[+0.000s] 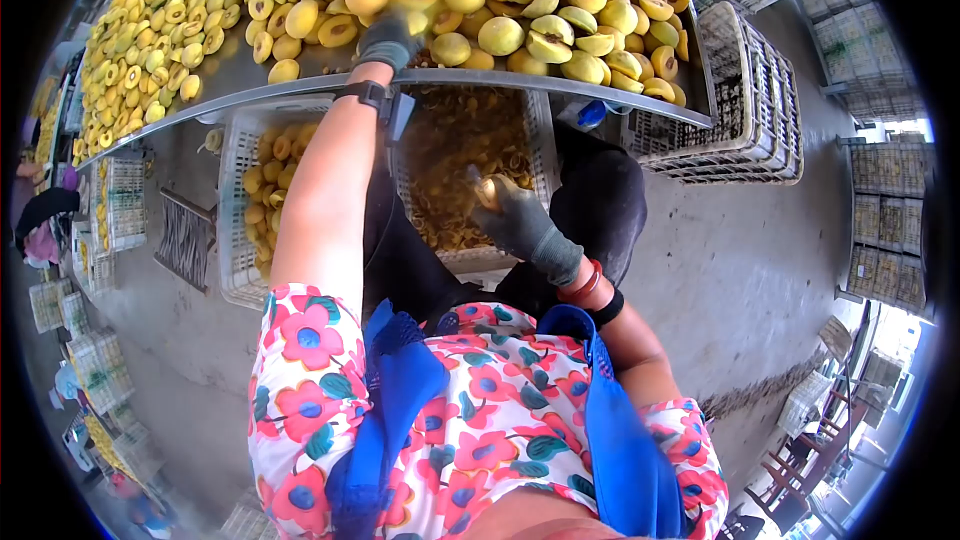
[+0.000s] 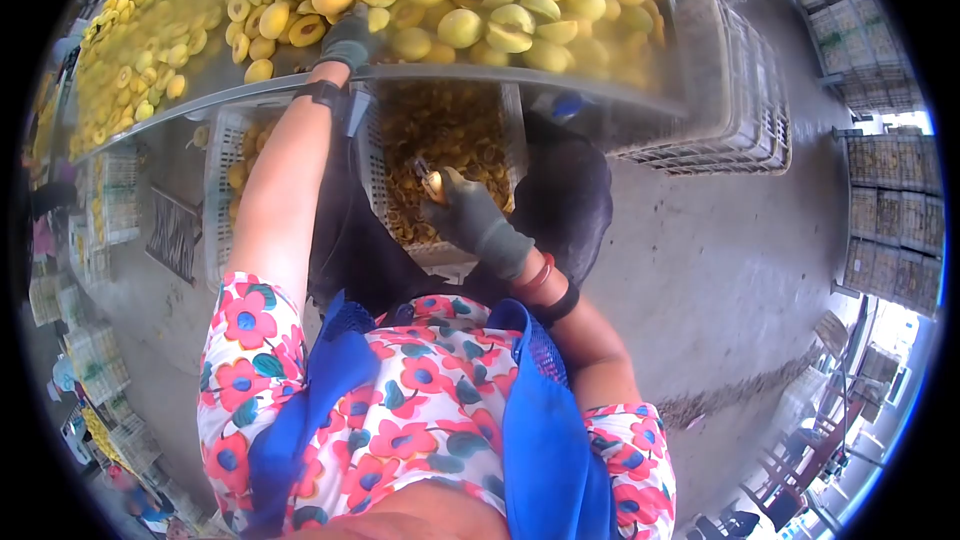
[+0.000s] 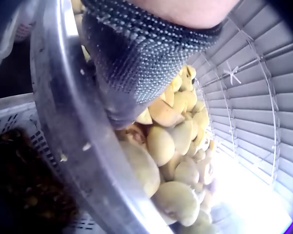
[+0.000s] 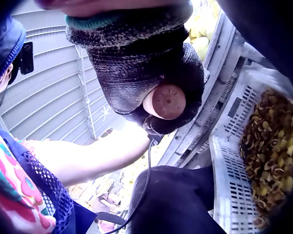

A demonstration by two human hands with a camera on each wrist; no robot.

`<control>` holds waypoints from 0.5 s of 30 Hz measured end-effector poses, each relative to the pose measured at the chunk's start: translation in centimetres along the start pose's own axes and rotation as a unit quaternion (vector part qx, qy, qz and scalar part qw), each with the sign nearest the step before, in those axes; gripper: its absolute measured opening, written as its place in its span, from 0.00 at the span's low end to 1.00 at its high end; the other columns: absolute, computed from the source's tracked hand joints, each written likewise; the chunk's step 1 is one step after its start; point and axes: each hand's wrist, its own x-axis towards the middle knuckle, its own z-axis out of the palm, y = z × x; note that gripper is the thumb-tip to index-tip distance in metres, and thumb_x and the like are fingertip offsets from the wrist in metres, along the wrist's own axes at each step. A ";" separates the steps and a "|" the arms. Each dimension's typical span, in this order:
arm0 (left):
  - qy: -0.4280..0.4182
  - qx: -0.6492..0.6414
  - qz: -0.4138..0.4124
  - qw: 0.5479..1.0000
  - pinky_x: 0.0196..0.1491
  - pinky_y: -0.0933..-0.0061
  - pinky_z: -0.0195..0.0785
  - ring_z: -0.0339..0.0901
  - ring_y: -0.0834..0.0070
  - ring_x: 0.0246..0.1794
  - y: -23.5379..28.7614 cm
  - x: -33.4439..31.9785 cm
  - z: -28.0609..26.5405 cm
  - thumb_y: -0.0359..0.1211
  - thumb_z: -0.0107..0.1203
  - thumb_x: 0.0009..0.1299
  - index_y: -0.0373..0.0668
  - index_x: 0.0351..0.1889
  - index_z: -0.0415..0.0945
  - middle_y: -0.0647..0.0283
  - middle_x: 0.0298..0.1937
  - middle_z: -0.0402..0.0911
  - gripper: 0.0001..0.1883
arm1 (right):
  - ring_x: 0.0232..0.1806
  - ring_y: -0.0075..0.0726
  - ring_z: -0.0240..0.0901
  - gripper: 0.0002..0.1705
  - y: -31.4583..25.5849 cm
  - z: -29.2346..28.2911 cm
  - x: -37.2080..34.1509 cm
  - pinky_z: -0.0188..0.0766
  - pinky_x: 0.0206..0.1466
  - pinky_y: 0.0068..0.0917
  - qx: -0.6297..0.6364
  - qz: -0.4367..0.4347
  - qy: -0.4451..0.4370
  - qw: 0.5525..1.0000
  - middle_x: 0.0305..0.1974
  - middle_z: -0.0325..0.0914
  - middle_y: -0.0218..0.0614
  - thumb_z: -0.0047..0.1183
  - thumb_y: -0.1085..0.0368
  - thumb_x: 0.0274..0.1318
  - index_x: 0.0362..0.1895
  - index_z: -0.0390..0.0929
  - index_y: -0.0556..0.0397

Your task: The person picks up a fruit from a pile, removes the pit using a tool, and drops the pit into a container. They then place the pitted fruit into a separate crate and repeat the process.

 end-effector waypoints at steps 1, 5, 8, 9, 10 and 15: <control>0.021 -0.073 0.021 0.997 0.56 0.60 0.68 0.74 0.56 0.56 -1.0 -0.1 0.4 0.45 0.54 0.65 0.39 0.62 0.63 0.47 0.57 0.74 0.30 | 0.32 0.64 0.75 0.16 0.3 0.0 0.0 0.69 0.31 0.44 0.001 -0.004 0.003 1.000 0.28 0.76 0.56 0.59 0.64 0.51 0.40 0.70 0.58; 0.039 -0.393 0.159 0.905 0.55 0.66 0.68 0.74 0.68 0.55 -2.0 -4.7 -1.9 0.42 0.59 0.66 0.39 0.60 0.68 0.55 0.53 0.78 0.27 | 0.28 0.59 0.75 0.16 -0.6 -0.3 0.5 0.70 0.31 0.42 0.044 0.037 0.008 0.998 0.27 0.75 0.54 0.59 0.64 0.52 0.40 0.70 0.58; 0.018 -0.557 0.294 0.777 0.56 0.71 0.69 0.71 0.73 0.57 -0.1 -11.7 -4.4 0.36 0.58 0.67 0.41 0.64 0.64 0.61 0.55 0.75 0.28 | 0.23 0.33 0.74 0.12 -0.9 -0.4 1.7 0.69 0.26 0.31 0.217 0.104 0.003 0.971 0.24 0.75 0.39 0.55 0.65 0.54 0.41 0.70 0.56; -0.001 -0.605 0.299 0.738 0.57 0.72 0.69 0.70 0.74 0.58 0.5 -13.6 -4.7 0.35 0.58 0.67 0.41 0.65 0.63 0.62 0.57 0.74 0.28 | 0.24 0.29 0.73 0.12 -1.9 -0.9 1.9 0.68 0.26 0.27 0.272 0.125 0.004 0.954 0.24 0.75 0.36 0.55 0.66 0.55 0.41 0.70 0.55; 0.002 -0.608 0.303 0.734 0.58 0.72 0.68 0.70 0.73 0.59 0.9 -14.7 -4.6 0.32 0.55 0.68 0.41 0.65 0.63 0.60 0.58 0.73 0.27 | 0.24 0.24 0.72 0.11 -3.6 -1.9 2.3 0.68 0.25 0.24 0.325 0.146 0.006 0.934 0.24 0.75 0.34 0.54 0.66 0.56 0.42 0.70 0.55; -0.029 -0.681 0.198 0.704 0.64 0.71 0.63 0.67 0.70 0.62 4.6 -20.1 -4.0 0.30 0.48 0.72 0.39 0.66 0.62 0.54 0.64 0.66 0.23 | 0.25 0.15 0.68 0.11 -4.6 -1.3 3.3 0.66 0.25 0.16 0.428 0.113 0.098 0.891 0.31 0.76 0.29 0.54 0.67 0.59 0.45 0.71 0.56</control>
